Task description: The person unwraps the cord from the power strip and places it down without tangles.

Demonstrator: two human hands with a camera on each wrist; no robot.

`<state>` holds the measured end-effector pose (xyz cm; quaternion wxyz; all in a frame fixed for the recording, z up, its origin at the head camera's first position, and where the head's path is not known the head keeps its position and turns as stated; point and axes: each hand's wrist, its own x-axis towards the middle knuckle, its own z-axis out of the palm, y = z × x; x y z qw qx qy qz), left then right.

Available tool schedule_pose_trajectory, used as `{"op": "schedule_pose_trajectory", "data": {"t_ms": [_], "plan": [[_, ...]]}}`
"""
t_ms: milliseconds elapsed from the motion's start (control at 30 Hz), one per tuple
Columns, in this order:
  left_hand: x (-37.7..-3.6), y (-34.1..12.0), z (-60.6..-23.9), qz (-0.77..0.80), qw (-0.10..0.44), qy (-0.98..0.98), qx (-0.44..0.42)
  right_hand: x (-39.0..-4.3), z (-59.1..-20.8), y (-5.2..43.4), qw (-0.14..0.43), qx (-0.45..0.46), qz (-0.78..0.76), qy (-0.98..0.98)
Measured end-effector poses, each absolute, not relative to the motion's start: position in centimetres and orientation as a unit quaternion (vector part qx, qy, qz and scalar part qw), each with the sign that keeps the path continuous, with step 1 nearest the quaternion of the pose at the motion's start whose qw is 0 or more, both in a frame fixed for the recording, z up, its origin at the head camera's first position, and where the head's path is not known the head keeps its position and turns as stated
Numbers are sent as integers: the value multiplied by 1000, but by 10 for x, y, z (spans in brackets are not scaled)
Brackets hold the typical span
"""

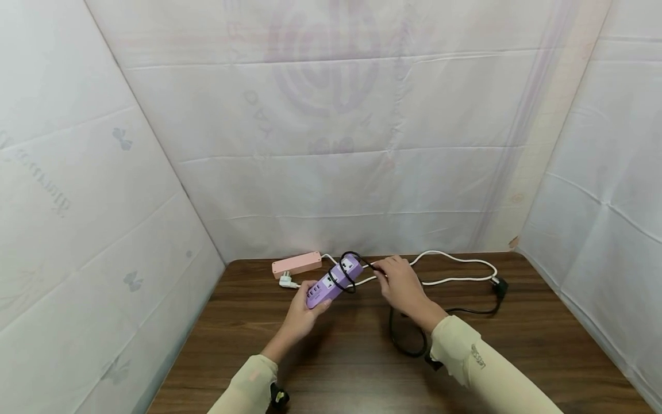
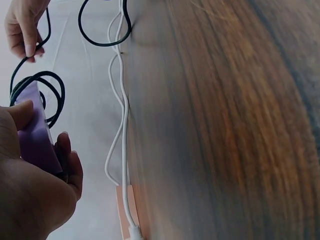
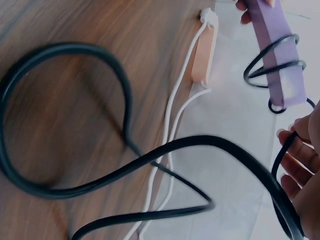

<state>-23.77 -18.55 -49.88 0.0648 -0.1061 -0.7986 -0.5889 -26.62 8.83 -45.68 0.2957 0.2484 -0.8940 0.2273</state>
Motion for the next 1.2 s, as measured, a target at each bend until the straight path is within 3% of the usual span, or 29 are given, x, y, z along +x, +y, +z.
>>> {"op": "schedule_pose_trajectory", "data": {"t_ms": [200,567,833,1200], "plan": [[-239,-192,-501,-590,68,-798,-104,-269,-464,101,247,205,233,-918],[-245,-202,-499,-601,93,-790,-77,-266,-466,118,75,174,247,-950],[-247,-203,-500,-603,96,-788,-70,-264,-463,121,28,212,269,-939],[-247,-207,-496,-603,104,-788,-62,-261,-459,111,20,255,272,-928]]}}
